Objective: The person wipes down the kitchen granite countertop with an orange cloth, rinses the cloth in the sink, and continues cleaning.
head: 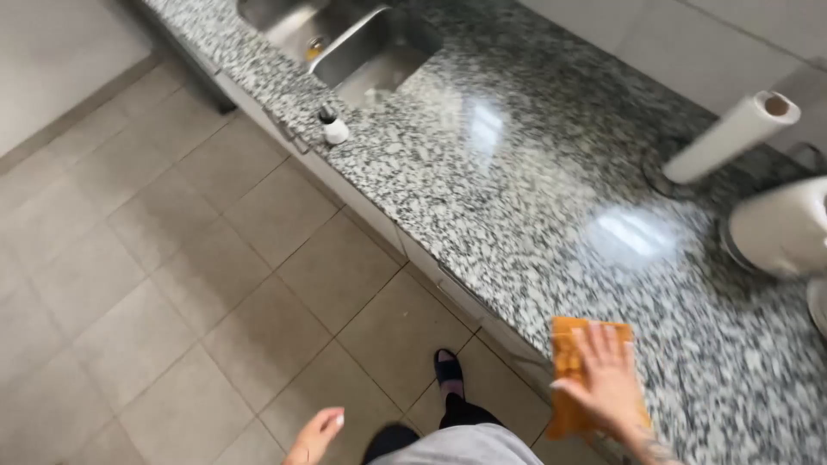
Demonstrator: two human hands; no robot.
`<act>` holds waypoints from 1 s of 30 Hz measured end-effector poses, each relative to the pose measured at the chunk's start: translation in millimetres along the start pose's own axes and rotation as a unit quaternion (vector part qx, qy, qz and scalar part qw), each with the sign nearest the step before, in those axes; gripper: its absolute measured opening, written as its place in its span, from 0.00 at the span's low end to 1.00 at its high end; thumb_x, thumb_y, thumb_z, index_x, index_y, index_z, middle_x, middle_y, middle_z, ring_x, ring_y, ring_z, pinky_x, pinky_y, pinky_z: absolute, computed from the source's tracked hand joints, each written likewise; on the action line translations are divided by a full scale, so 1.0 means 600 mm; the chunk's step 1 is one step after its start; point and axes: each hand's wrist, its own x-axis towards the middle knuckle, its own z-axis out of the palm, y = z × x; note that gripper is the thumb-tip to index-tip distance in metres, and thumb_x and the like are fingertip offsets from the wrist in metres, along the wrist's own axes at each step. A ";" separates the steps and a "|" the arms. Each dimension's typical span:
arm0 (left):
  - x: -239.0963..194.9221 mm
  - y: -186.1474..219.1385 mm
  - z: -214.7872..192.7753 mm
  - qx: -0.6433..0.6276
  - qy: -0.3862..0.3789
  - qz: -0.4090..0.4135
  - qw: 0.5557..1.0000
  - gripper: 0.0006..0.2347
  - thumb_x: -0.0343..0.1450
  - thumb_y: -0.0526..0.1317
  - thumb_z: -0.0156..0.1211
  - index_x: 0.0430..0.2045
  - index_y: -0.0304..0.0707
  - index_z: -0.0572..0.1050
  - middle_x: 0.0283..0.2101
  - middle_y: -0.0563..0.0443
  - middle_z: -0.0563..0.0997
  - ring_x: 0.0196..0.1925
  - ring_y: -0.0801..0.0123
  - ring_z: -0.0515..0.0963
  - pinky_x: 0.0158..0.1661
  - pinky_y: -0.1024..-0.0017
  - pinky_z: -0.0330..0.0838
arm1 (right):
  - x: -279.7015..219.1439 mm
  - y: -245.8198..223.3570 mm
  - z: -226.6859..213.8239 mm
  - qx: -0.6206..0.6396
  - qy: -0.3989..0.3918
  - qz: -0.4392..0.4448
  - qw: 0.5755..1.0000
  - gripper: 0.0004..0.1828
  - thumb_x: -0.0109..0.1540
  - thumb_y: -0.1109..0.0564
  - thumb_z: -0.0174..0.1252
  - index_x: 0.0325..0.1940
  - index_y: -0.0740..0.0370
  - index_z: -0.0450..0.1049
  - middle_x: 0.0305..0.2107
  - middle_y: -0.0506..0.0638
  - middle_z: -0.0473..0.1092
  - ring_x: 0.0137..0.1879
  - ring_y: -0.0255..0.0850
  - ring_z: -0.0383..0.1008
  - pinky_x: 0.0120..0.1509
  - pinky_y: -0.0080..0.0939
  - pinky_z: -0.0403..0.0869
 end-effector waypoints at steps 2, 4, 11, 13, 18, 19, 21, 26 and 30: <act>-0.007 0.096 0.004 -0.021 0.019 0.020 0.999 0.15 0.65 0.48 0.55 0.44 0.50 0.77 0.41 0.62 0.80 0.41 0.80 0.75 0.47 0.81 0.67 | 0.092 -0.061 -0.001 -0.041 0.058 -0.069 0.995 0.57 0.43 0.25 0.48 0.71 0.47 0.40 0.69 0.53 0.36 0.75 0.49 0.30 0.73 0.57 0.35; -0.021 0.201 -0.002 -0.034 0.031 0.045 0.998 0.13 0.66 0.46 0.54 0.43 0.49 0.77 0.35 0.62 0.80 0.32 0.79 0.73 0.41 0.81 0.68 | 0.154 -0.123 0.013 -0.078 0.119 -0.123 0.982 0.60 0.40 0.30 0.48 0.72 0.49 0.37 0.69 0.54 0.35 0.75 0.50 0.29 0.74 0.58 0.33; 0.068 0.576 -0.095 -0.046 0.138 0.183 0.972 0.14 0.65 0.43 0.59 0.44 0.51 0.72 0.44 0.58 0.79 0.46 0.71 0.76 0.50 0.71 0.67 | 0.377 -0.300 0.027 -0.053 0.076 -0.058 0.994 0.44 0.50 0.58 0.45 0.71 0.52 0.44 0.67 0.56 0.45 0.72 0.58 0.41 0.69 0.69 0.45; 0.135 0.670 -0.122 -0.038 0.197 0.214 0.956 0.15 0.64 0.43 0.61 0.44 0.51 0.71 0.45 0.53 0.78 0.48 0.63 0.77 0.50 0.63 0.68 | 0.429 -0.331 0.023 -0.032 0.057 -0.067 0.996 0.47 0.48 0.60 0.49 0.71 0.52 0.44 0.67 0.58 0.44 0.72 0.60 0.40 0.68 0.70 0.44; 0.335 0.832 -0.203 0.026 0.351 0.303 0.886 0.33 0.57 0.46 0.66 0.57 0.53 0.58 0.62 0.55 0.65 0.61 0.57 0.65 0.52 0.53 0.59 | 0.558 -0.420 0.026 -0.093 0.120 -0.060 0.987 0.44 0.50 0.59 0.44 0.71 0.51 0.43 0.67 0.53 0.44 0.73 0.55 0.41 0.71 0.66 0.46; 0.355 0.853 -0.212 0.027 0.347 0.302 0.888 0.33 0.57 0.46 0.66 0.57 0.53 0.58 0.62 0.55 0.65 0.61 0.57 0.65 0.52 0.53 0.59 | 0.583 -0.436 0.022 -0.093 0.116 -0.057 0.987 0.44 0.50 0.59 0.44 0.71 0.51 0.43 0.67 0.53 0.44 0.73 0.55 0.41 0.71 0.66 0.46; 0.403 0.905 -0.241 0.082 0.326 0.343 0.877 0.24 0.56 0.47 0.69 0.46 0.56 0.68 0.42 0.53 0.78 0.42 0.58 0.77 0.39 0.61 0.70 | 0.648 -0.475 0.012 -0.100 0.125 -0.049 0.986 0.39 0.53 0.56 0.42 0.70 0.51 0.45 0.67 0.53 0.46 0.73 0.54 0.43 0.70 0.65 0.49; 0.433 0.917 -0.314 0.093 0.243 0.383 0.886 0.19 0.55 0.47 0.68 0.38 0.55 0.73 0.37 0.54 0.80 0.40 0.59 0.77 0.43 0.63 0.67 | 0.771 -0.575 0.003 -0.082 0.139 -0.022 0.987 0.40 0.51 0.49 0.44 0.69 0.51 0.48 0.67 0.53 0.48 0.72 0.53 0.46 0.70 0.65 0.49; 0.403 0.941 -0.447 0.026 0.210 0.483 0.850 0.16 0.59 0.43 0.67 0.40 0.51 0.73 0.42 0.58 0.79 0.43 0.63 0.78 0.46 0.62 0.68 | 0.925 -0.654 0.018 -0.065 0.106 0.049 0.991 0.64 0.37 0.27 0.56 0.71 0.52 0.43 0.69 0.55 0.40 0.74 0.56 0.36 0.69 0.70 0.44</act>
